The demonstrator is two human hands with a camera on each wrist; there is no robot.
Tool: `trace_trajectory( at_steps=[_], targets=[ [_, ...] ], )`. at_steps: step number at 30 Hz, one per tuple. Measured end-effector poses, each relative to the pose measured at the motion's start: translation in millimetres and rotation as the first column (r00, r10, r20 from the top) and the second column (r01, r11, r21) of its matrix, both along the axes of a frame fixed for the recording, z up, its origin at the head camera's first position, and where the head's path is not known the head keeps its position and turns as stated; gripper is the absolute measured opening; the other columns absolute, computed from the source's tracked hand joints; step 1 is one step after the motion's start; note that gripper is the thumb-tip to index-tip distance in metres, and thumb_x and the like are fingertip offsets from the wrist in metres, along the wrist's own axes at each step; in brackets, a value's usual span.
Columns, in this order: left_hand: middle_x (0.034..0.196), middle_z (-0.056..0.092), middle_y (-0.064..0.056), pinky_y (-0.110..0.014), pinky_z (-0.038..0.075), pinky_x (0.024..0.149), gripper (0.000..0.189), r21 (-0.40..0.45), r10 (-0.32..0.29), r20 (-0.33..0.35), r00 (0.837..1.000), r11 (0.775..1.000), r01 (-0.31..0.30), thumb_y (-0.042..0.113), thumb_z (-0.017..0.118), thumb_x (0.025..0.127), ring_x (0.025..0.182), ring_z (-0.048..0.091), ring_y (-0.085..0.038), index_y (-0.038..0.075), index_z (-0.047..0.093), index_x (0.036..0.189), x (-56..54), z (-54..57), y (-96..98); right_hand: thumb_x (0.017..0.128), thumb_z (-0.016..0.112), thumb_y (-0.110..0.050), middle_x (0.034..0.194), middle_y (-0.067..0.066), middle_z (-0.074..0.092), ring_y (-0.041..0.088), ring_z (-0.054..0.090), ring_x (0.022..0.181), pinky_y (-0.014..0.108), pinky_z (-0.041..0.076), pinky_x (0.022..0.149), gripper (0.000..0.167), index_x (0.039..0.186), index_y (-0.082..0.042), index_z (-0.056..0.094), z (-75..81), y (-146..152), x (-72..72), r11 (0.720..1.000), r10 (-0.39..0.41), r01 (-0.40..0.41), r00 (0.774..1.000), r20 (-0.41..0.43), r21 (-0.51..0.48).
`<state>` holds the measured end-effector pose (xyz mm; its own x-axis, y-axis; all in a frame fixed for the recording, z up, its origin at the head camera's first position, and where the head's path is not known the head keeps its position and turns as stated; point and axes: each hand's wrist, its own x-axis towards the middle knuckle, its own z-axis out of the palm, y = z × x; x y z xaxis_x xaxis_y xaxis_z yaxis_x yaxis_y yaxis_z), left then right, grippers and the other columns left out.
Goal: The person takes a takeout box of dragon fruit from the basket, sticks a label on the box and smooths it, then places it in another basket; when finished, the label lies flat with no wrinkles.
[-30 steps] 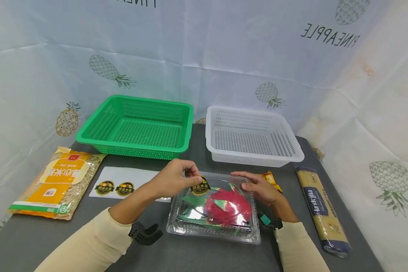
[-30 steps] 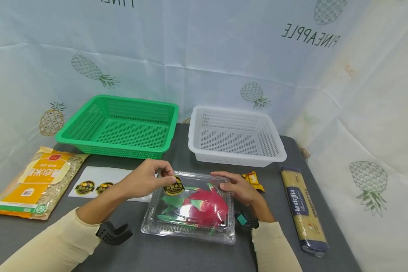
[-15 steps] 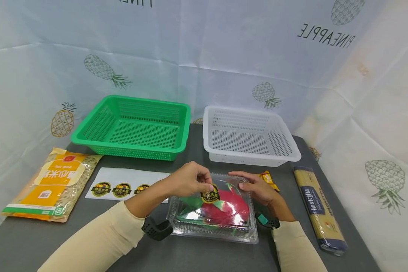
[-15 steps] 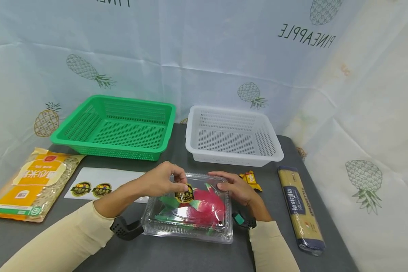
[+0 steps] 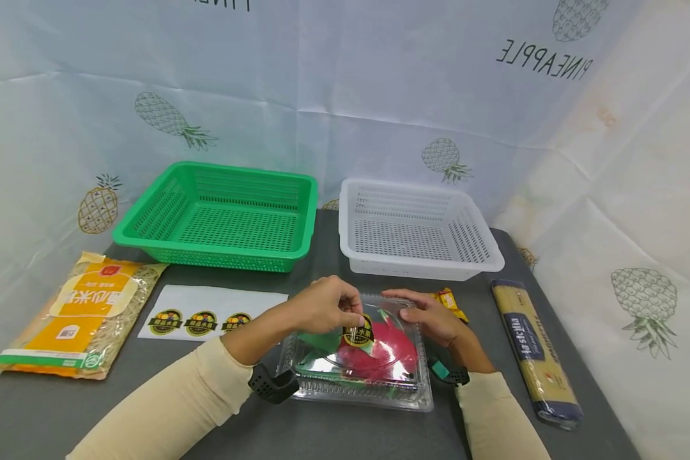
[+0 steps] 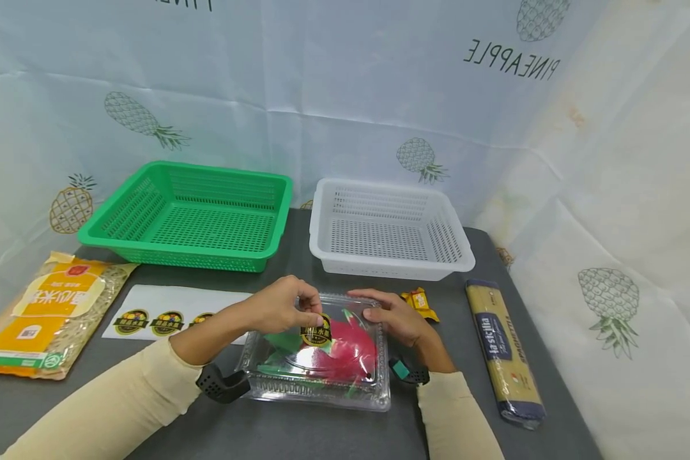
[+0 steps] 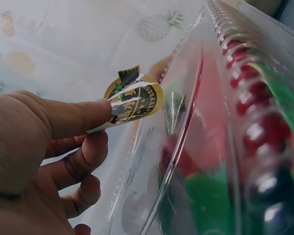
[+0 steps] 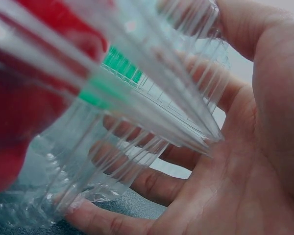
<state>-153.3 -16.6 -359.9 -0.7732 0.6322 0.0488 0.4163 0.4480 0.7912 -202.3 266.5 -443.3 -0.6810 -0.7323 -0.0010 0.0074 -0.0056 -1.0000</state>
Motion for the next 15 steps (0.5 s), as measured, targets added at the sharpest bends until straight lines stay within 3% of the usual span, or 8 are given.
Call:
trace_trajectory(
  at_steps=[8,15],
  targets=[
    [0.064,0.059,0.011,-0.050,0.030,0.089,0.017,-0.039,0.037,-0.046,0.998,0.998,-0.039,0.019,0.074,0.088,0.065,0.055,-0.009,0.017,0.066,0.073,-1.3,-3.3,1.3,0.098,0.055,-0.018,0.121,0.013,0.055,0.030,0.058,0.105,0.046,0.052,0.083,0.037,0.135,-0.019,0.059,-1.0,-0.8,1.0,1.000,-0.003,0.003,1.000,0.001,0.003],
    [0.064,0.059,0.014,-0.052,0.028,0.093,0.017,-0.049,0.079,-0.067,0.995,0.995,-0.083,0.019,0.074,0.087,0.067,0.055,-0.007,0.017,0.067,0.072,-0.7,-6.2,2.4,0.098,0.056,-0.019,0.120,0.013,0.055,0.029,0.058,0.104,0.045,0.052,0.083,0.038,0.135,-0.018,0.058,-0.8,-0.3,0.2,1.000,0.006,-0.006,1.000,0.000,-0.009]
  ],
)
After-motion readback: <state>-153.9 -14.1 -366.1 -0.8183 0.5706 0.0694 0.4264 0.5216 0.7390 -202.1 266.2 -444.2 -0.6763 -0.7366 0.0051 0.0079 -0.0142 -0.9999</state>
